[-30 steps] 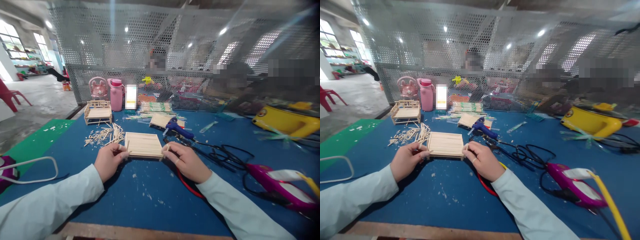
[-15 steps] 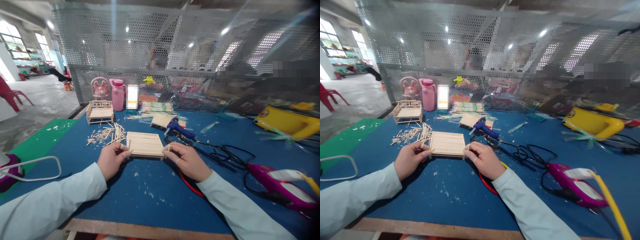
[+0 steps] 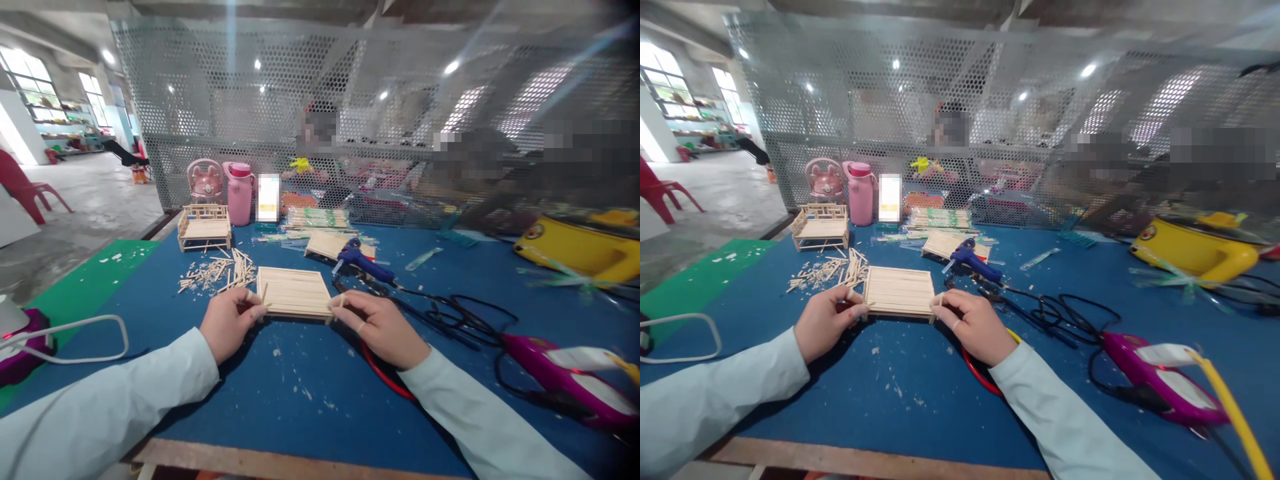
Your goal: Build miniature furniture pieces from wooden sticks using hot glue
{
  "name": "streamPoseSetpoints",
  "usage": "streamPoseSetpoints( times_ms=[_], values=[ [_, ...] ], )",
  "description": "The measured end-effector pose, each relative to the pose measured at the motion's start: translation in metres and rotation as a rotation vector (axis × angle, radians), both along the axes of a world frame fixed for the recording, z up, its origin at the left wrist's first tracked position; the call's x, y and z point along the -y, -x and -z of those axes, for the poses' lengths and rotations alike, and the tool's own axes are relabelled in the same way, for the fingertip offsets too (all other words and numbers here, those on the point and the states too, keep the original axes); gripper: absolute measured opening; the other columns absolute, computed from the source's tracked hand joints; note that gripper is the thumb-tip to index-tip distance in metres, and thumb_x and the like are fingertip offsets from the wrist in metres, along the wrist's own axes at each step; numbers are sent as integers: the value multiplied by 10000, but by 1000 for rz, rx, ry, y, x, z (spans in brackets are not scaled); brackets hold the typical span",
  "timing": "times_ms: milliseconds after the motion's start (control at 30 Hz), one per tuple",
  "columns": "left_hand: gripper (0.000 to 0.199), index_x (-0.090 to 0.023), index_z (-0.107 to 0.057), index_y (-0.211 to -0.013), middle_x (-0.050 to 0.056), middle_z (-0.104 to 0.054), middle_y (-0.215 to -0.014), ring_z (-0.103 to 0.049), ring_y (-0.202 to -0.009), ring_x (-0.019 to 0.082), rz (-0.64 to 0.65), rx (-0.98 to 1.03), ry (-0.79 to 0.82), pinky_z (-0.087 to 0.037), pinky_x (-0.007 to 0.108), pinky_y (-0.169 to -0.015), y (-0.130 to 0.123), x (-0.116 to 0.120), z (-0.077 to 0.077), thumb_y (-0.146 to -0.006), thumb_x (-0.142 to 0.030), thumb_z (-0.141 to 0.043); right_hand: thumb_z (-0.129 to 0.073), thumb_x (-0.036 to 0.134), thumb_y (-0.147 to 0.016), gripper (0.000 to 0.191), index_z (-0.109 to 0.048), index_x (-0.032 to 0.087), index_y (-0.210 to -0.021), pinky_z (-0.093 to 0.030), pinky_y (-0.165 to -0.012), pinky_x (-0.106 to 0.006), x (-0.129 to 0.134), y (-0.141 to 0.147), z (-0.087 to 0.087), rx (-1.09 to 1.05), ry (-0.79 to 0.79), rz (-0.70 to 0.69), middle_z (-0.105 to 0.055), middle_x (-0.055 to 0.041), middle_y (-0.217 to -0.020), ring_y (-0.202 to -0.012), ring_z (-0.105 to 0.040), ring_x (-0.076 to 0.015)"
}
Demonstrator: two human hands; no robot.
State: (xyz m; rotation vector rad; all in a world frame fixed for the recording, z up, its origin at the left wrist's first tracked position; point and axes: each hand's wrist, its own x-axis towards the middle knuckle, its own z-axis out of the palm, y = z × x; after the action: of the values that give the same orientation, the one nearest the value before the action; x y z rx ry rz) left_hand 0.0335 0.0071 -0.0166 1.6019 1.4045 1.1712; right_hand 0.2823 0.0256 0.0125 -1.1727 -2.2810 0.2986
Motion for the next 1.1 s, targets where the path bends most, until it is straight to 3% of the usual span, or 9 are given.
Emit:
streamPoseSetpoints(
  times_ms=[300,433,533,633,767,967,1100],
  values=[
    [134,-151,-589,-650,-6,-573,-540,-481,-473,103,-12,-18,1,-390,227,-485,-1,0,-1,-683,-281,-593,-476,302,-822,202,-645,199,-783,-486,-701,-276,-1,1,3,2,-2,11,-699,-51,-824,-743,-636,-163],
    [160,-149,-587,-664,-5,-570,-547,-471,-472,98,-7,15,35,-388,229,-484,-1,0,1,-683,-307,-591,-471,343,-810,226,-640,193,-789,-496,-679,-276,0,1,3,-81,135,40,-689,-44,-796,-714,-627,-158],
    [150,-150,-585,-668,-8,-570,-546,-470,-468,95,-5,28,56,-396,226,-484,-1,0,0,-679,-300,-591,-464,414,-798,273,-601,182,-843,-489,-506,-244,1,2,2,-301,339,181,-632,-28,-693,-600,-605,-145],
    [139,-152,-581,-673,-10,-575,-556,-473,-466,92,0,21,55,-399,222,-478,0,-1,1,-676,-290,-594,-489,403,-773,329,-537,168,-999,-441,-393,-220,1,3,3,-475,412,393,-536,24,-583,-483,-572,-131],
    [154,-151,-578,-688,3,-588,-603,-505,-504,103,11,41,43,-424,233,-503,2,-3,4,-673,-302,-604,-490,320,-768,538,-351,164,-1264,-388,-371,-224,1,6,2,-310,418,480,-478,86,-485,-362,-502,-121],
    [162,-147,-573,-686,-7,-567,-596,-489,-501,91,46,35,33,-398,217,-496,1,-1,1,-691,-308,-590,-498,270,-762,436,-446,118,-1167,-367,-518,-243,-6,1,3,103,299,398,-469,71,-500,-480,-494,-126],
    [158,-155,-544,-691,-19,-542,-610,-491,-514,91,41,65,24,-403,217,-503,9,-4,-9,-715,-312,-541,-503,287,-762,447,-443,109,-1168,-349,-529,-248,-10,-6,4,171,351,324,-480,56,-539,-521,-487,-136]
  ],
)
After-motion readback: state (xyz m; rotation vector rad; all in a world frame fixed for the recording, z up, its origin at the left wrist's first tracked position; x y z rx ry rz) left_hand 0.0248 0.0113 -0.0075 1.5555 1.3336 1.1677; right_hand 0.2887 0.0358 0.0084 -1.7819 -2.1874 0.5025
